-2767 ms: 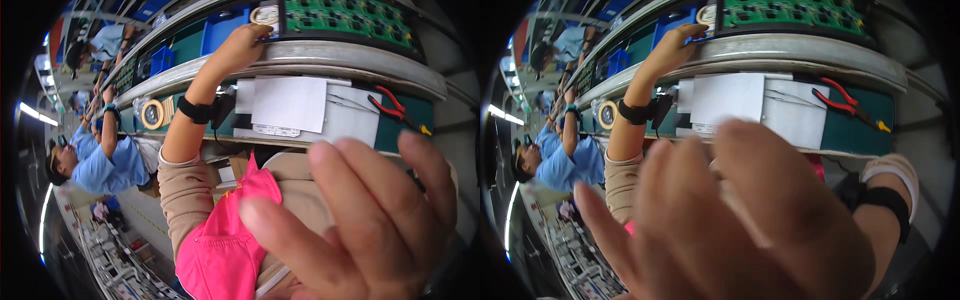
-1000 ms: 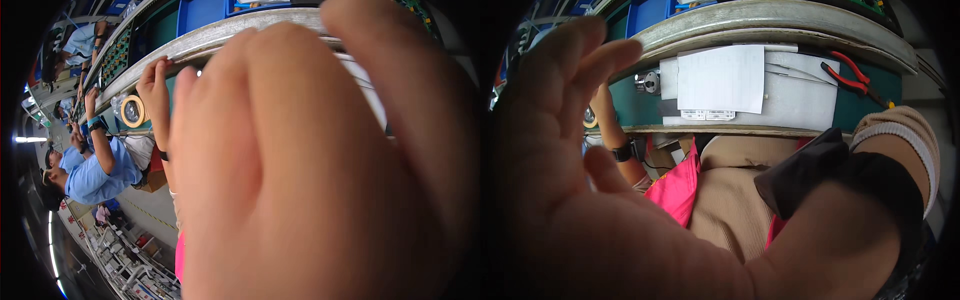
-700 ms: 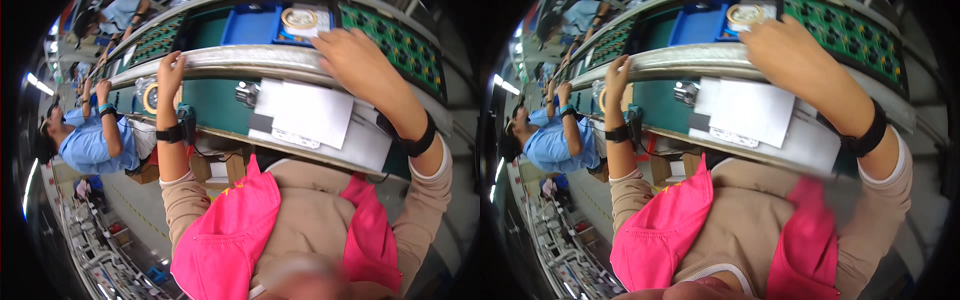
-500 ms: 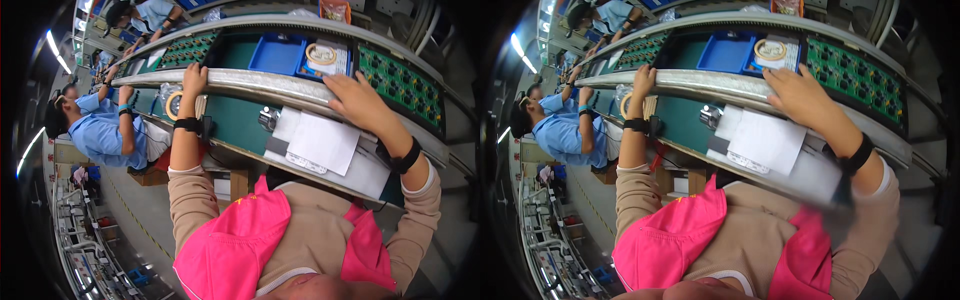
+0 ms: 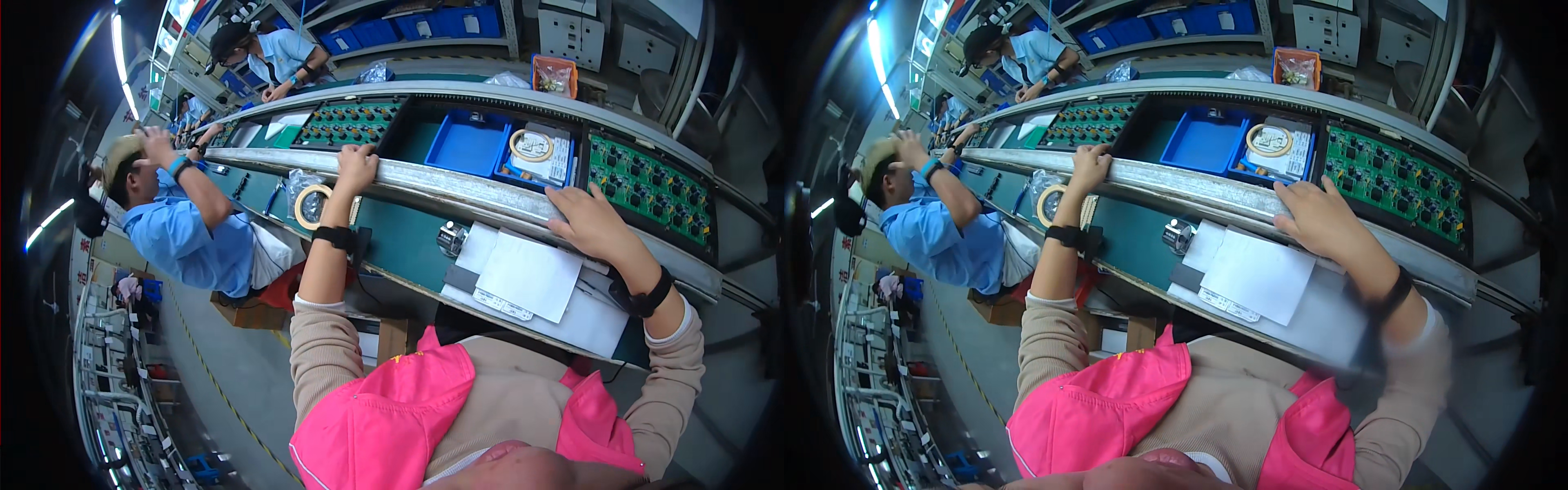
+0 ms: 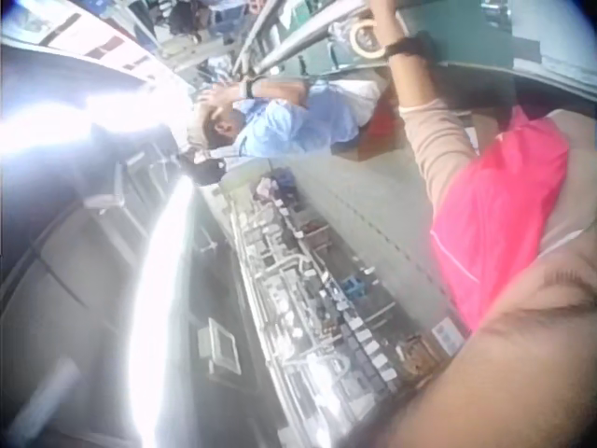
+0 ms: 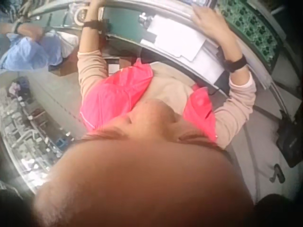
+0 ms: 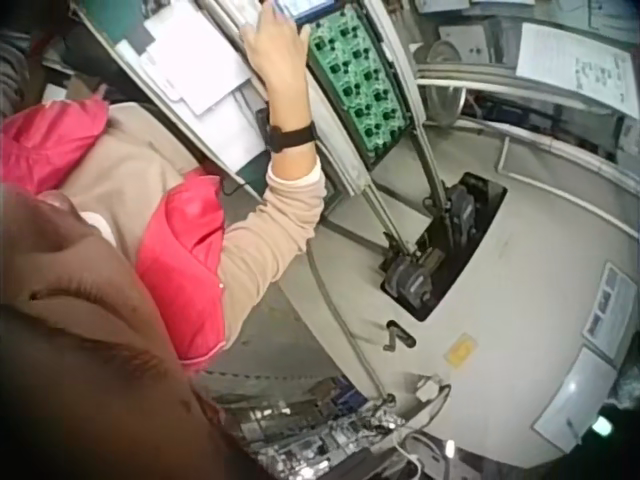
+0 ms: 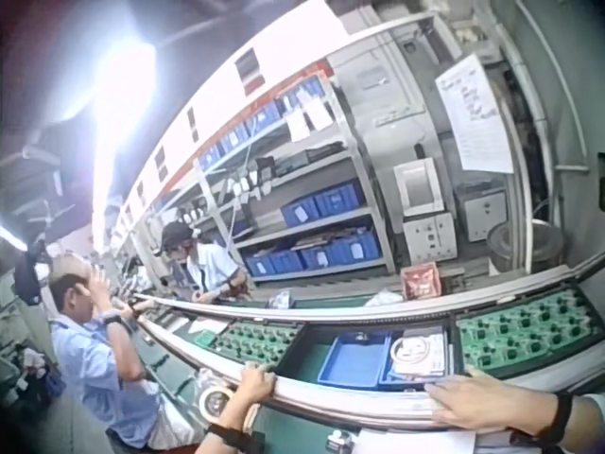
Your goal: Manually placing small electronic components onto a printed circuit board.
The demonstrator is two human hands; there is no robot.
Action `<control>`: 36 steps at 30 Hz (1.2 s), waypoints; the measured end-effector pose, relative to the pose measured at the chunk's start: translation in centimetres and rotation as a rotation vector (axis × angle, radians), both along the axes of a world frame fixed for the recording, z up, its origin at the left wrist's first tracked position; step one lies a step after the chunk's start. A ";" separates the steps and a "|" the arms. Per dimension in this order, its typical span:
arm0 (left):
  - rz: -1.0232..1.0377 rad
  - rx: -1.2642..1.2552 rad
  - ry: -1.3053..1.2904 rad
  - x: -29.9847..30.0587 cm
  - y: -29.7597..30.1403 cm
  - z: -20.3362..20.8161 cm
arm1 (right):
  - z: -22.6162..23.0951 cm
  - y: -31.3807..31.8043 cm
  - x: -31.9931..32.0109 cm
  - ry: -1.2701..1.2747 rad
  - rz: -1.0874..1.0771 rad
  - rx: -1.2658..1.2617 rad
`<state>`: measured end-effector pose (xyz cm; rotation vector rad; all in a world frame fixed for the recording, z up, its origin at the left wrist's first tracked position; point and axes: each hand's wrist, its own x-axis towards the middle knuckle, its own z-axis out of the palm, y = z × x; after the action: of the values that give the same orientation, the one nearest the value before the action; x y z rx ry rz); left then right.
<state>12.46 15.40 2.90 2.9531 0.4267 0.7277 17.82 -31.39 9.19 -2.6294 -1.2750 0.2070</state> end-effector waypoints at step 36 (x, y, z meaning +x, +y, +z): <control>0.250 -0.333 -0.115 2.6 2.6 -0.8 | -0.4 -3.4 -1.7 0.164 0.040 0.475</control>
<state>15.09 17.99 2.06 2.5604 0.8285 0.7598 16.12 -34.76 8.82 -2.1422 -1.1540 0.1056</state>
